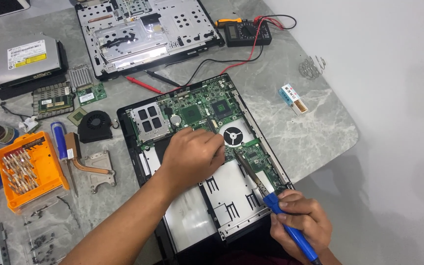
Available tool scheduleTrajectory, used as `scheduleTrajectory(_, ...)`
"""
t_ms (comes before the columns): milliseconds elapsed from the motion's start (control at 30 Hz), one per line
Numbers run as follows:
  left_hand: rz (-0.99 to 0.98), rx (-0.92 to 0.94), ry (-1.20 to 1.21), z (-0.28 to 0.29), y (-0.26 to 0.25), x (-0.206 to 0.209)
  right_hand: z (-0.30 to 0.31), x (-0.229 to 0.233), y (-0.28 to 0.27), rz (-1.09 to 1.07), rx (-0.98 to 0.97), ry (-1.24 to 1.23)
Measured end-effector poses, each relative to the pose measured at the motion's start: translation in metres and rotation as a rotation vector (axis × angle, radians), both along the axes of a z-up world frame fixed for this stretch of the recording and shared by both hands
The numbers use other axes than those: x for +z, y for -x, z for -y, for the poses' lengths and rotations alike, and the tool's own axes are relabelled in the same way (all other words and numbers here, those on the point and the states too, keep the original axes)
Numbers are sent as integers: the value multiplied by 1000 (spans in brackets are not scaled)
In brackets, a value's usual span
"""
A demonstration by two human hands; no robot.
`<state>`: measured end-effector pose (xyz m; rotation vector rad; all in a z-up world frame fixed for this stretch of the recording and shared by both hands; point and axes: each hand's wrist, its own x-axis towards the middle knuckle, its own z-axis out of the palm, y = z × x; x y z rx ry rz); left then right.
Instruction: The person uses a soldering iron to work on a disassembled laptop motherboard. They apply heat to various components near the cooling fan and other areas of the circuit board while holding the board steady with their other hand.
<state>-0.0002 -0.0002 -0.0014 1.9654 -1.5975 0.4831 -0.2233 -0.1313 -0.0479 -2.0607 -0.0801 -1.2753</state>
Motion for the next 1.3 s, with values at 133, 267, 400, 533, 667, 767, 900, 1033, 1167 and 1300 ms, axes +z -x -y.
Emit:
scheduleTrajectory(133, -3, -3, 4, 0, 0, 0, 0, 4, 0, -25, -1, 6)
scheduleTrajectory(267, 3, 1, 0, 0, 0, 0, 3, 5, 1, -37, 52, 57)
scheduleTrajectory(400, -9, 1, -21, 0, 0, 1, 5, 3, 2, -47, 84, 113)
scheduleTrajectory(533, -4, 5, -11, 0, 0, 0, 5, 5, -1, -25, 124, 152)
scheduleTrajectory(667, -5, 10, -2, 1, 0, -2, 9, 2, 5, -29, 141, 226)
scheduleTrajectory(767, -1, 11, 2, 0, 0, -1, 9, 0, 7, 12, 71, 111)
scheduleTrajectory(900, -30, -4, -15, 0, 0, -1, 11, 10, 3, 80, -66, 4)
scheduleTrajectory(1033, -24, -18, 2, 0, 0, 0, 12, 12, 5, 49, -49, -46)
scheduleTrajectory(1167, -43, -8, -49, -1, 0, 0, 11, 10, 4, 37, -5, -81)
scheduleTrajectory(1300, -99, -48, -89, -2, -1, 0, 7, 13, 2, 41, 19, -166)
